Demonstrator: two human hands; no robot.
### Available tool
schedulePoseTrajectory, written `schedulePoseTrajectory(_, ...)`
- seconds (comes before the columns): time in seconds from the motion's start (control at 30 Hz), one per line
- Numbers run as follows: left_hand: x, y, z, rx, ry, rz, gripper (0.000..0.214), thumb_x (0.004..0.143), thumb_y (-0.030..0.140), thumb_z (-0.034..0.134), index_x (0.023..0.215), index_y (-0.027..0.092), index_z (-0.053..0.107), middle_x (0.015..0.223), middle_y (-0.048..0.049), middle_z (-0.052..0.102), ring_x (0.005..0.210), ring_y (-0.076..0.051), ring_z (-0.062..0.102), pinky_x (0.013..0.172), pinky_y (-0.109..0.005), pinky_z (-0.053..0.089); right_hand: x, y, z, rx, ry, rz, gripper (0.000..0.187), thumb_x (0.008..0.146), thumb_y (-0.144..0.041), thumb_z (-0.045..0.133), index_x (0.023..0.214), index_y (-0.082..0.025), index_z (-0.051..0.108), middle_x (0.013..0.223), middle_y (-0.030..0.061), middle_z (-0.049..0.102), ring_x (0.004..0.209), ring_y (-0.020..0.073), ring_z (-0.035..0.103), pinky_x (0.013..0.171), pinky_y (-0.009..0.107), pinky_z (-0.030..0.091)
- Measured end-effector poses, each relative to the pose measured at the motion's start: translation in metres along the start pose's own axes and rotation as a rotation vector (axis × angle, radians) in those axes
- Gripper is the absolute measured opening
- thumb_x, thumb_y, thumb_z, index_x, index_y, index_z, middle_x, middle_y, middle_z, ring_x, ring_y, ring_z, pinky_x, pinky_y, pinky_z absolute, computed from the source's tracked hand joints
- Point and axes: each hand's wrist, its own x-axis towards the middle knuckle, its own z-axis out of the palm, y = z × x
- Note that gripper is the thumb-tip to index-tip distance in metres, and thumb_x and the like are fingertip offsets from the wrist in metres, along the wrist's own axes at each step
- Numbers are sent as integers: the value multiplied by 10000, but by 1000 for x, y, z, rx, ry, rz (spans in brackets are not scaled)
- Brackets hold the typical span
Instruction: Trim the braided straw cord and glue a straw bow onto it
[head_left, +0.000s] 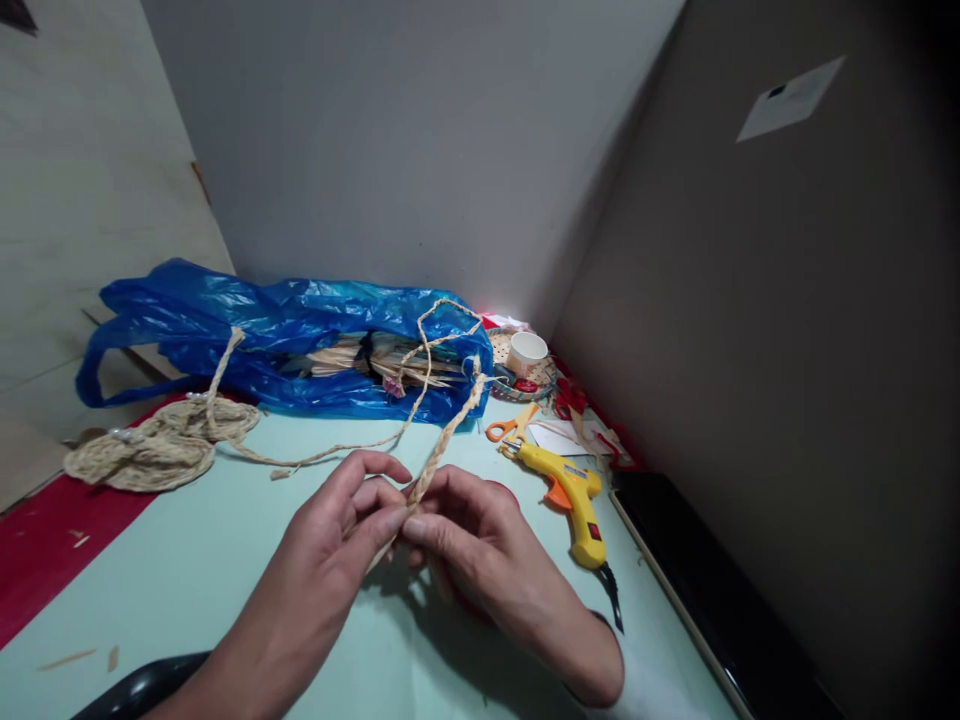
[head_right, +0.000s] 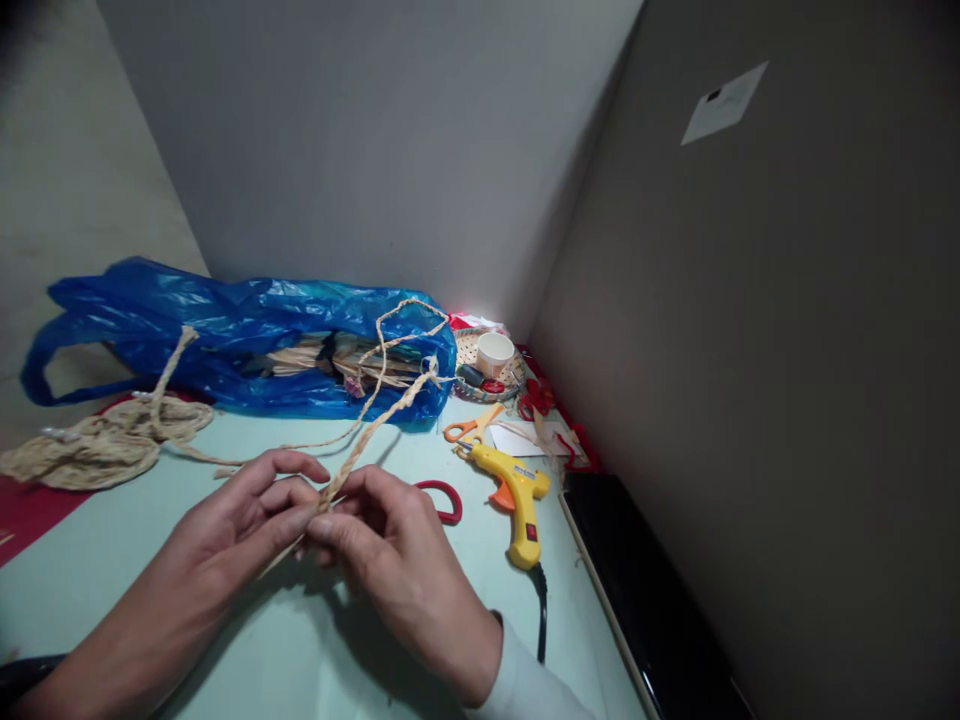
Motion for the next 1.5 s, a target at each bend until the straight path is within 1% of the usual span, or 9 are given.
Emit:
schedulePoseTrajectory(0.27,-9,4,2,350,57,155,202,959,426,483,1125,312,503,900,28,673,911,-203,663,759,-293,470,-5,2,1,-225,170,-31,186,936,-342,609,816,-212,668,574,-64,488,439,71,365,414,203,275)
schedulePoseTrajectory(0.4,-6,5,-1,600,143,314,122,942,373,536,929,287,622,875,23,722,828,-197,685,733,-287,460,-5,4,5,-192,273,-41,203,908,-343,638,779,-187,653,608,-39,556,476,76,388,441,206,297)
schedulePoseTrajectory(0.57,-5,3,-4,801,291,643,100,927,207,597,852,250,647,834,5,733,804,-186,667,795,-305,454,-2,5,10,-79,312,-50,227,898,-373,648,788,-179,603,635,-23,631,495,75,465,460,195,334)
schedulePoseTrajectory(0.7,-12,-2,0,950,239,1120,200,865,-15,609,1009,118,648,765,-59,705,717,-186,608,706,-333,476,-3,2,13,-4,343,-14,249,885,-381,659,763,-166,632,572,-34,606,440,55,401,420,192,270)
schedulePoseTrajectory(0.8,-15,-9,1,1128,176,1279,224,845,-44,603,1066,-20,632,795,-163,705,748,-231,575,637,-351,483,-3,3,14,109,327,31,254,865,-390,684,755,-163,648,553,-36,594,414,45,350,407,196,232)
schedulePoseTrajectory(1.0,-11,-26,10,1382,227,1261,266,851,-41,540,1094,-40,648,901,-214,715,794,-296,556,686,-420,478,1,15,10,287,311,41,244,807,-378,743,775,-151,661,616,-19,579,524,74,439,489,193,310)
schedulePoseTrajectory(1.13,-13,-17,15,1150,119,1169,252,877,8,562,1113,49,644,956,-161,703,866,-269,589,774,-402,480,3,12,7,249,362,1,238,816,-359,725,727,-155,639,624,-20,576,544,80,445,515,195,336)
schedulePoseTrajectory(1.3,-8,3,7,565,225,587,79,926,213,578,859,221,620,839,-11,629,801,-175,593,708,-289,449,-2,3,10,100,329,-19,271,876,-366,659,690,-170,642,496,-82,396,441,66,254,462,210,269)
schedulePoseTrajectory(1.5,9,2,4,69,-126,-31,257,875,480,601,883,223,590,670,63,509,567,-110,482,516,-214,407,-8,6,14,-119,190,-41,196,969,-302,498,860,-206,628,674,-30,599,509,108,418,578,244,390)
